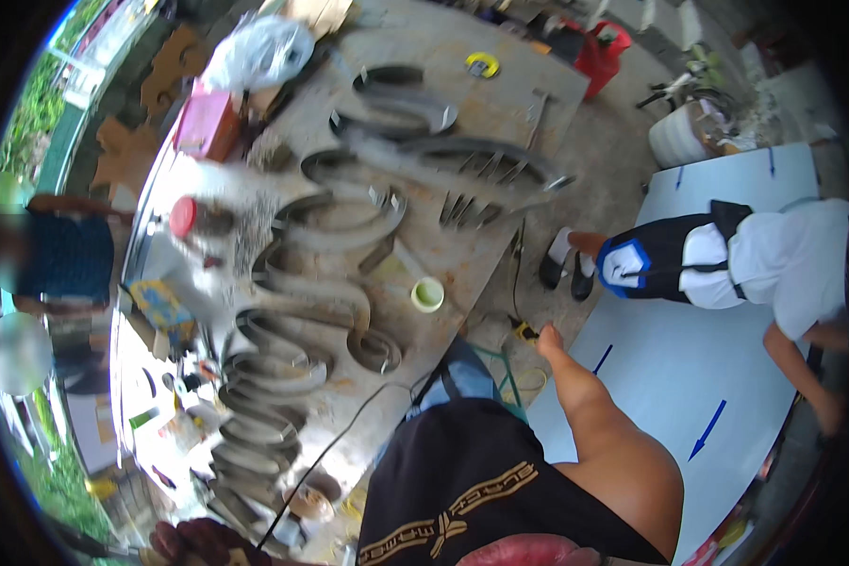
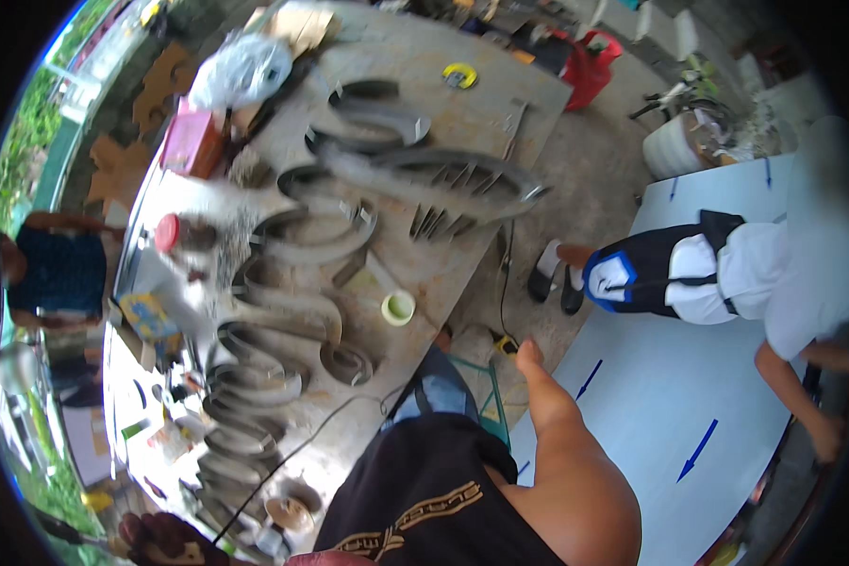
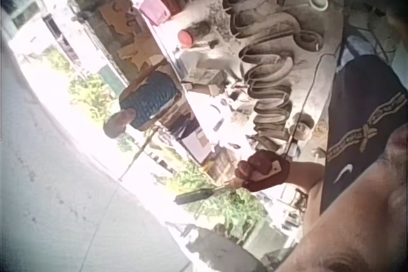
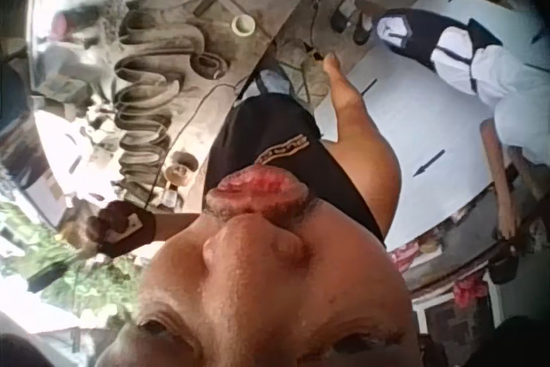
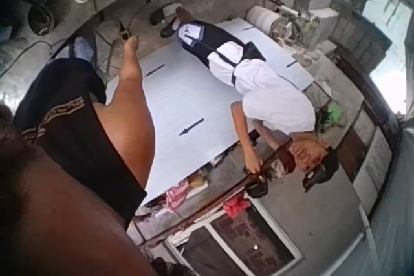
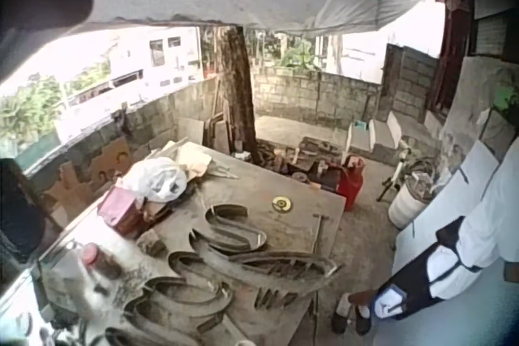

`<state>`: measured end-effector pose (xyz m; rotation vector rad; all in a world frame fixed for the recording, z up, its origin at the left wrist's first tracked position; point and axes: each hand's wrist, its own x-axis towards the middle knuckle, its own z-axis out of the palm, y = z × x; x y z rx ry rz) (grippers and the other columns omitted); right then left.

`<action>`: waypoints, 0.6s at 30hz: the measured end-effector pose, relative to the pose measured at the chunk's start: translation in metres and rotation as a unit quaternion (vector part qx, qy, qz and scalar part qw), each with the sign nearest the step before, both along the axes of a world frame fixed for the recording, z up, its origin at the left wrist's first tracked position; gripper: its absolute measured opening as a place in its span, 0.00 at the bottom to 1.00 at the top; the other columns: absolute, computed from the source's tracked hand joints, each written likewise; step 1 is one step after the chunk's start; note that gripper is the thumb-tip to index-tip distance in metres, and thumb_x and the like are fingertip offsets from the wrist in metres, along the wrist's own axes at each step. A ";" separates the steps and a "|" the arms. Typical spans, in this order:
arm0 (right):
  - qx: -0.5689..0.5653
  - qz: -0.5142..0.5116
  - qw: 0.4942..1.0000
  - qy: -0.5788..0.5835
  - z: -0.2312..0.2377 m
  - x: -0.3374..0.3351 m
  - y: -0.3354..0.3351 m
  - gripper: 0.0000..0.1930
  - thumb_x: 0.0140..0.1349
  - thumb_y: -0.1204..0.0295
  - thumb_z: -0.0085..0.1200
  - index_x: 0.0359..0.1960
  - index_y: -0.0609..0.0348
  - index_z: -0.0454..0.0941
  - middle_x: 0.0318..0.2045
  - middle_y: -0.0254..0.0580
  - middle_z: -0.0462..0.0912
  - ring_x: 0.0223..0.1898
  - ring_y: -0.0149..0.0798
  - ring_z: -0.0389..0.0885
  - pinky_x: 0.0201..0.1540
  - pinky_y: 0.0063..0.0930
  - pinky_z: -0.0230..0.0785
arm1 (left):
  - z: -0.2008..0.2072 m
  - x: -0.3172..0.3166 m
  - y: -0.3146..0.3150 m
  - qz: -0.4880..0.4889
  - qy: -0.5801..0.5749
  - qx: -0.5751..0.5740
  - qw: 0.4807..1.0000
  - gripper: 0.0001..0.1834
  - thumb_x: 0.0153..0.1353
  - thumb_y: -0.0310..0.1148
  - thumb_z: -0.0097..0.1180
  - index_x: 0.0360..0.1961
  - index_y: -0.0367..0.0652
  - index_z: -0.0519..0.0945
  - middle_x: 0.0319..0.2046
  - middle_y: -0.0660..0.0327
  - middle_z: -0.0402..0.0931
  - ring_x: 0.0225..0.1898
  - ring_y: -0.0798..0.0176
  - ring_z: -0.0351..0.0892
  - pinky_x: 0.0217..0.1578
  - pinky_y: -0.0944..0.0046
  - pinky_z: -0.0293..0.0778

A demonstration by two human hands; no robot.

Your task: Cleaning and assembling metal letters for a sign on a workshop table.

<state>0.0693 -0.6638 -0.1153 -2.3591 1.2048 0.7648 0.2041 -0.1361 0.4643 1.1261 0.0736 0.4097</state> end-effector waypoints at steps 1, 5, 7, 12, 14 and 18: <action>-0.013 -0.026 0.999 0.028 -0.018 -0.003 0.006 0.13 0.63 0.76 0.50 0.50 0.62 0.73 0.49 0.61 0.81 0.52 0.63 0.79 0.54 0.50 0.73 | -0.022 -0.003 -0.005 -0.062 -0.087 -0.098 0.989 0.15 0.65 0.43 0.57 0.45 0.45 0.75 0.42 0.62 0.76 0.19 0.64 0.66 0.20 0.64 0.65; 0.050 0.116 0.990 0.067 -0.086 -0.020 0.007 0.12 0.59 0.70 0.58 0.41 0.64 0.82 0.43 0.62 0.83 0.47 0.62 0.82 0.46 0.50 0.76 | -0.050 -0.027 -0.010 -0.008 -0.032 -0.071 0.997 0.19 0.67 0.34 0.54 0.52 0.28 0.71 0.31 0.59 0.74 0.16 0.69 0.65 0.15 0.71 0.65; 0.064 0.137 0.987 0.062 -0.117 -0.018 0.009 0.11 0.59 0.70 0.58 0.39 0.63 0.84 0.42 0.62 0.84 0.46 0.61 0.82 0.45 0.51 0.76 | -0.068 -0.037 -0.018 0.027 -0.002 -0.037 0.999 0.18 0.67 0.36 0.54 0.46 0.29 0.70 0.30 0.61 0.72 0.14 0.73 0.61 0.12 0.74 0.60; 0.099 0.013 0.995 0.026 -0.146 -0.042 0.021 0.13 0.60 0.70 0.57 0.43 0.64 0.85 0.43 0.60 0.84 0.50 0.58 0.81 0.52 0.46 0.72 | -0.102 -0.063 -0.035 0.052 -0.002 -0.055 0.997 0.11 0.65 0.36 0.57 0.35 0.45 0.67 0.35 0.62 0.72 0.15 0.73 0.62 0.14 0.71 0.63; 0.108 0.099 0.988 0.041 -0.154 -0.046 0.018 0.14 0.61 0.70 0.56 0.44 0.66 0.84 0.45 0.62 0.83 0.52 0.60 0.79 0.55 0.45 0.70 | -0.118 -0.074 -0.036 0.024 0.008 -0.056 0.998 0.11 0.65 0.36 0.57 0.35 0.46 0.67 0.35 0.62 0.72 0.15 0.73 0.62 0.16 0.70 0.64; 0.029 0.075 0.994 0.076 -0.178 -0.058 0.011 0.19 0.57 0.70 0.57 0.50 0.60 0.84 0.47 0.58 0.84 0.52 0.56 0.81 0.58 0.41 0.70 | -0.147 -0.095 -0.042 0.014 0.038 -0.046 0.998 0.11 0.66 0.38 0.57 0.39 0.46 0.69 0.37 0.62 0.73 0.19 0.69 0.62 0.20 0.66 0.63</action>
